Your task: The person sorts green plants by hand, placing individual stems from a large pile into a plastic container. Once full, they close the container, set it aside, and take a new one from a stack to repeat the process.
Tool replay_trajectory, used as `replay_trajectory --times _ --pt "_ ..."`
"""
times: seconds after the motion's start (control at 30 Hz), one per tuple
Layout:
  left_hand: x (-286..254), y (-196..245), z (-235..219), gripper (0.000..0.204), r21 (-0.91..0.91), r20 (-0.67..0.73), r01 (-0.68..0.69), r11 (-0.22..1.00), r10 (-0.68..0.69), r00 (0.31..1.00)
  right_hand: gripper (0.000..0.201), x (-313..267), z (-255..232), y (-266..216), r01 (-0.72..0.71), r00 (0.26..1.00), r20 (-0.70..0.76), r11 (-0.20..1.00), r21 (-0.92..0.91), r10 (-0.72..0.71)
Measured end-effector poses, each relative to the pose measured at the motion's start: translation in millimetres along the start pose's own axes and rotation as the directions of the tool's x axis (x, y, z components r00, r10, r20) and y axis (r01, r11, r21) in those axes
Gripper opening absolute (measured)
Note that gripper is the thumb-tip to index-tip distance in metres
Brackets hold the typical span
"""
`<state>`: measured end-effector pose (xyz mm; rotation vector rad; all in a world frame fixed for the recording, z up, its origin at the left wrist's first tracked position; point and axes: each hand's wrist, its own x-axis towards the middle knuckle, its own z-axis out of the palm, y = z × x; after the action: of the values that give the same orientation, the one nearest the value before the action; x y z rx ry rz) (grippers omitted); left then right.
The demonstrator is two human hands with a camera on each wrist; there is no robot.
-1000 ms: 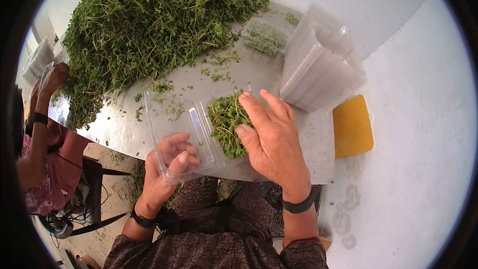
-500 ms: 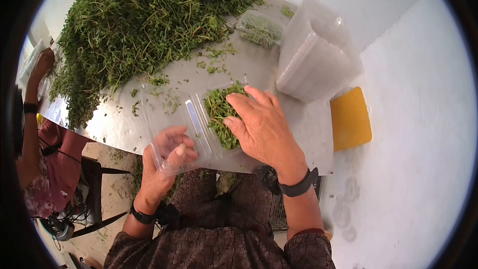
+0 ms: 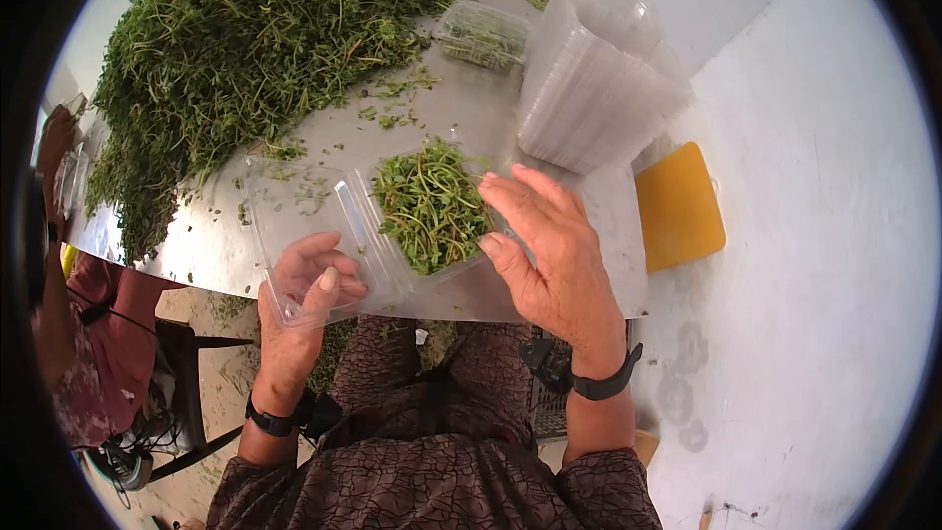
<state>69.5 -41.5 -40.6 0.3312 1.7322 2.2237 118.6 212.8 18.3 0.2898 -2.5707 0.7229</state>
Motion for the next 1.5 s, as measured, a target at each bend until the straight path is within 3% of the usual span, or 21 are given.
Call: replay_trajectory --times 0.17,0.43,0.53,0.57,0.63,0.77,0.9,0.97,1.0,1.03,1.07,1.1,1.17,1.23,1.27,1.3,1.37,1.5 --pt "-1 3 1 0.046 -0.001 -0.009 -0.008 1.000 0.008 1.000 0.034 -2 -3 -6 0.049 0.999 -0.004 0.994 -0.098 -0.050" --pt "5 12 -20 0.049 0.022 -0.162 -0.147 0.989 0.149 0.975 0.035 -16 8 -4 -0.115 0.984 -0.141 0.992 -0.057 0.106" --pt "3 21 -28 0.057 -0.242 -0.151 -0.126 0.962 0.091 0.984 0.035 -21 17 -1 -0.185 0.973 -0.143 0.983 -0.015 0.181" --pt "1 22 -29 0.057 -0.238 -0.152 -0.127 0.963 0.092 0.984 0.035 -22 20 1 -0.185 0.973 -0.144 0.983 -0.011 0.181" --pt "-3 23 -33 0.066 -0.136 -0.050 -0.263 0.955 0.259 0.965 0.032 -24 26 3 -0.245 0.958 -0.135 0.967 0.070 0.252" --pt "4 29 -45 0.063 0.001 -0.018 -0.317 0.949 0.317 0.948 0.030 -23 35 -6 -0.235 0.951 -0.177 0.964 0.127 0.255" --pt "23 33 -77 0.039 0.048 -0.246 -0.346 0.937 0.346 0.905 0.030 -26 43 -18 -0.184 0.969 -0.118 0.954 0.235 0.216" --pt "23 41 -70 0.035 0.230 -0.328 -0.400 0.887 0.457 0.826 0.030 -26 47 -24 -0.159 0.977 -0.092 0.940 0.301 0.194" --pt "20 44 -63 0.035 0.238 -0.334 -0.396 0.887 0.458 0.824 0.030 -26 49 -27 -0.134 0.983 -0.083 0.946 0.294 0.165" --pt "16 46 -52 0.032 0.605 -0.289 -0.427 0.672 0.685 0.668 0.030 -26 50 -29 -0.109 0.988 -0.073 0.952 0.286 0.135" --pt "14 47 -43 0.029 0.870 -0.139 -0.349 0.348 0.852 0.504 0.030 -25 48 -32 -0.106 0.989 -0.069 0.950 0.293 0.132" --pt "10 44 -38 0.029 0.874 -0.141 -0.342 0.347 0.852 0.504 0.030 -25 43 -35 -0.134 0.989 -0.034 0.966 0.222 0.145" --pt "2 35 -29 0.029 0.834 0.109 -0.519 0.189 0.865 0.490 0.030 -20 35 -38 -0.154 0.988 0.008 0.977 0.149 0.154" --pt "7 30 -20 0.028 0.753 0.222 -0.606 0.257 0.767 0.602 0.030 -10 30 -38 0.004 0.995 -0.101 0.998 -0.064 -0.011" --pt "12 34 -12 0.031 0.720 0.297 -0.637 0.275 0.707 0.642 0.029 -8 31 -37 0.019 0.996 -0.089 0.999 -0.033 -0.022" --pt "18 35 -6 0.031 0.723 0.292 -0.633 0.276 0.708 0.642 0.029 -4 32 -37 0.024 0.996 -0.085 0.999 -0.032 -0.026" --pt "30 38 4 0.037 0.687 0.356 -0.641 0.344 0.609 0.708 0.029 4 33 -40 0.093 0.993 -0.073 0.994 -0.056 -0.097" --pt "48 37 12 0.049 0.604 0.401 -0.651 0.460 0.530 0.747 0.029 18 42 -39 0.118 0.992 -0.050 0.993 -0.033 -0.119"
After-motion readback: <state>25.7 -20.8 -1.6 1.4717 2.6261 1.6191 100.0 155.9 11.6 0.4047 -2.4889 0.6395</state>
